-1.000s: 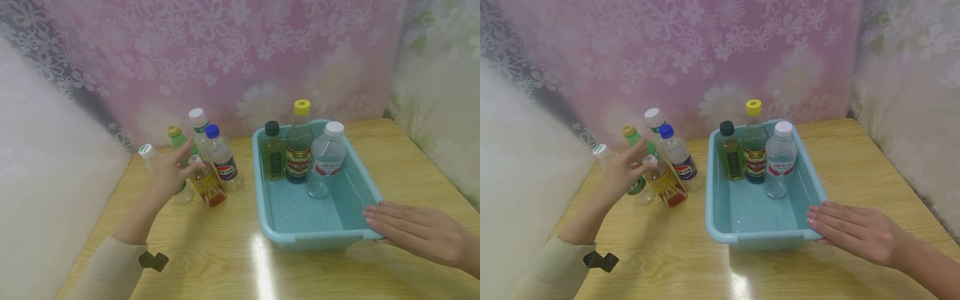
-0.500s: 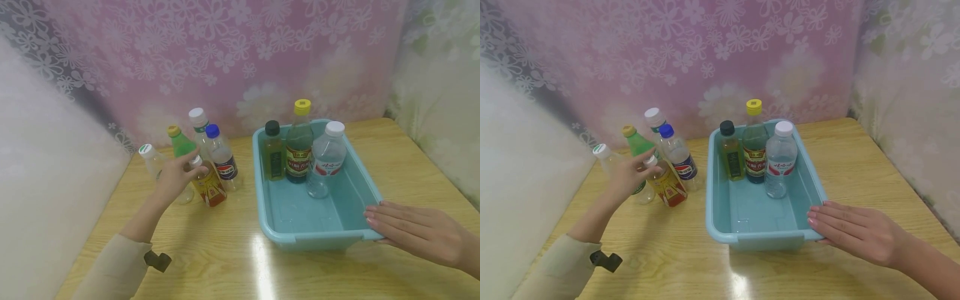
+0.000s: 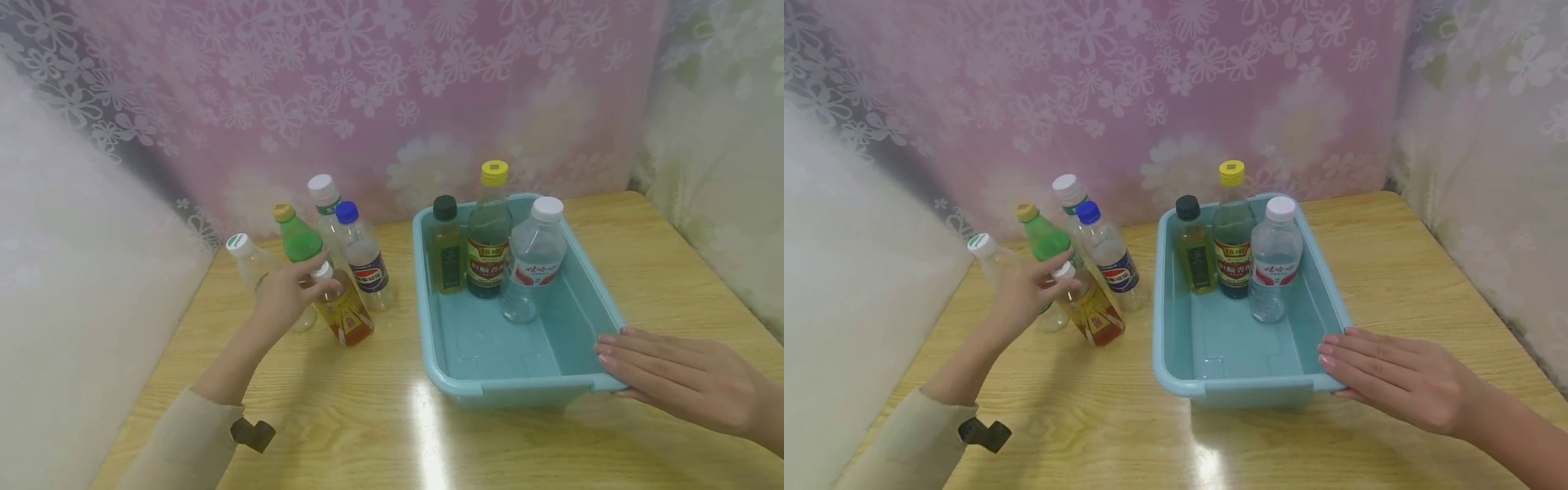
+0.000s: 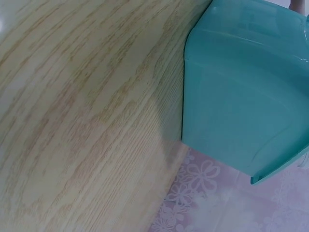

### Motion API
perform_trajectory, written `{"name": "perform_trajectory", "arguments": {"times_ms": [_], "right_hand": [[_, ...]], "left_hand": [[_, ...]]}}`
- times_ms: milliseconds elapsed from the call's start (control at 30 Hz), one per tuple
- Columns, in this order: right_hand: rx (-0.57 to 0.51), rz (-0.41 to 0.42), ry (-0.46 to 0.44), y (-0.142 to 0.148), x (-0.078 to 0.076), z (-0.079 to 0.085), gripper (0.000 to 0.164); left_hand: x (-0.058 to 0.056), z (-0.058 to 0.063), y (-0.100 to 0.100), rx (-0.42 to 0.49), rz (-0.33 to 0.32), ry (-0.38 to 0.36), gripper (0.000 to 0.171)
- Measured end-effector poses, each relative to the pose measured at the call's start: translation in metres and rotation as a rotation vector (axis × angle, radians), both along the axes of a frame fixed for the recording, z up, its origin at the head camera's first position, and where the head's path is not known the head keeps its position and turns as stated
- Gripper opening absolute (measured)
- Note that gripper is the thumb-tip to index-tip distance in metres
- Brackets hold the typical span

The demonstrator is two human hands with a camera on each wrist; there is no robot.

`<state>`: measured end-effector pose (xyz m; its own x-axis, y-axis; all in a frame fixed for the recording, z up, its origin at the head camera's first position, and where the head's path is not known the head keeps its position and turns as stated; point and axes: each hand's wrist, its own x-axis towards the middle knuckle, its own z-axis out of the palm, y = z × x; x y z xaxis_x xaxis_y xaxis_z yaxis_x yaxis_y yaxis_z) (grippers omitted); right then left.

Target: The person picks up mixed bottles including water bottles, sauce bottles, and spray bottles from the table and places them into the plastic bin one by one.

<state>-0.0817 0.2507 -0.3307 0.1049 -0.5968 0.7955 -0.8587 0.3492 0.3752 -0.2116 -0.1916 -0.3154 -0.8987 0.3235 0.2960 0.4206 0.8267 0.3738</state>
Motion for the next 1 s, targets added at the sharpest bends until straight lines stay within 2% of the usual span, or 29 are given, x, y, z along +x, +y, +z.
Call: {"name": "perform_trajectory", "arguments": {"times_ms": [200,333,567,900,1000], "right_hand": [[0.011,0.004,-0.017,-0.0003,0.0018,0.0030,0.033],[0.014,0.008,-0.027,-0.0002,0.0021,0.0031,0.033],[0.042,-0.016,-0.051,0.0027,0.0017,0.0031,0.035],[0.077,-0.005,-0.089,0.0058,-0.0011,0.0031,0.034],[0.075,-0.006,-0.089,0.0053,-0.0026,0.0034,0.035]], "left_hand": [[0.0067,-0.0032,0.0028,-0.087,-0.078,0.218,0.059],[0.0060,-0.0062,0.0022,-0.059,-0.090,0.268,0.059],[0.0061,-0.0081,0.0026,0.056,-0.111,0.188,0.057],[0.0113,-0.0081,0.0060,0.130,-0.114,0.086,0.059],[0.0113,-0.0089,0.0074,0.133,-0.119,0.079,0.058]]}}
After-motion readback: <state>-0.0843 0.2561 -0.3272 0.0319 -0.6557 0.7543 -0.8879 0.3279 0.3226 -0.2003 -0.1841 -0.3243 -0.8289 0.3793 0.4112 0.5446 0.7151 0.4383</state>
